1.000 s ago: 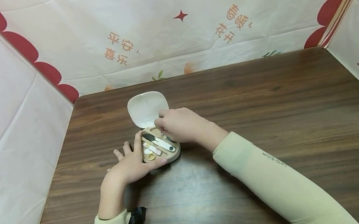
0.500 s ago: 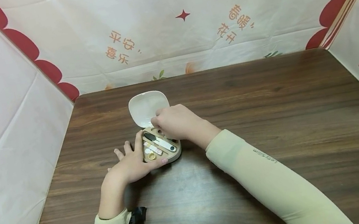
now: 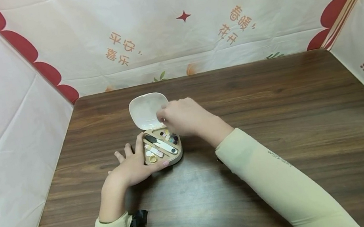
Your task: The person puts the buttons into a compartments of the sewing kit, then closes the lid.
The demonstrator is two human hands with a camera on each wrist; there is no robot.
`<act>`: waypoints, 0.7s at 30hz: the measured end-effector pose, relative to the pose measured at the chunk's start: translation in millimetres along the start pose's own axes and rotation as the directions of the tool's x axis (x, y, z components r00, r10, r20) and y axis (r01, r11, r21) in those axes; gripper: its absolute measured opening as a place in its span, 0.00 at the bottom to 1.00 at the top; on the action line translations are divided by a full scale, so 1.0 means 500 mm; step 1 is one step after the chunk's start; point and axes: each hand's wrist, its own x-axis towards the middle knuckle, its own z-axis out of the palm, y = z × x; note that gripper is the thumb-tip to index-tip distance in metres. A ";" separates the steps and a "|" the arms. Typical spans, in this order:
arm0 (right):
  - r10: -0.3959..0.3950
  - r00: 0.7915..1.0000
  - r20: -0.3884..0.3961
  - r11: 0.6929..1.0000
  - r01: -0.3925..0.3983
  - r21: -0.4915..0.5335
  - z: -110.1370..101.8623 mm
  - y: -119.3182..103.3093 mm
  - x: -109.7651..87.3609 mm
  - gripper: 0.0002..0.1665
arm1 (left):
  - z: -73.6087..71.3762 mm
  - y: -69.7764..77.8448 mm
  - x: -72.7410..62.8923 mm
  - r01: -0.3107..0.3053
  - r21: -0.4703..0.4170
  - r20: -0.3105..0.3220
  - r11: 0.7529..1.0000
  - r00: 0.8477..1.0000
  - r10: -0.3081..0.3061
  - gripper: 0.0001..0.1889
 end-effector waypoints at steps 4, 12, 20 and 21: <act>0.158 0.986 -0.051 0.975 -0.148 0.165 -0.037 0.015 -0.014 0.06 | 0.001 0.000 0.001 -0.003 -0.007 0.001 1.000 1.000 0.003 0.69; 0.374 0.884 0.279 0.805 -0.460 0.375 -0.053 0.024 -0.043 0.29 | -0.002 -0.008 -0.004 0.001 -0.016 -0.002 1.000 1.000 -0.001 0.68; 0.393 0.809 0.438 0.741 -0.560 0.371 -0.023 0.014 -0.077 0.40 | -0.002 0.007 -0.010 -0.014 0.027 0.002 1.000 1.000 0.014 0.68; 0.392 0.806 0.444 0.738 -0.563 0.371 -0.020 0.013 -0.081 0.41 | -0.002 0.012 -0.011 -0.023 0.032 0.000 0.999 1.000 0.023 0.68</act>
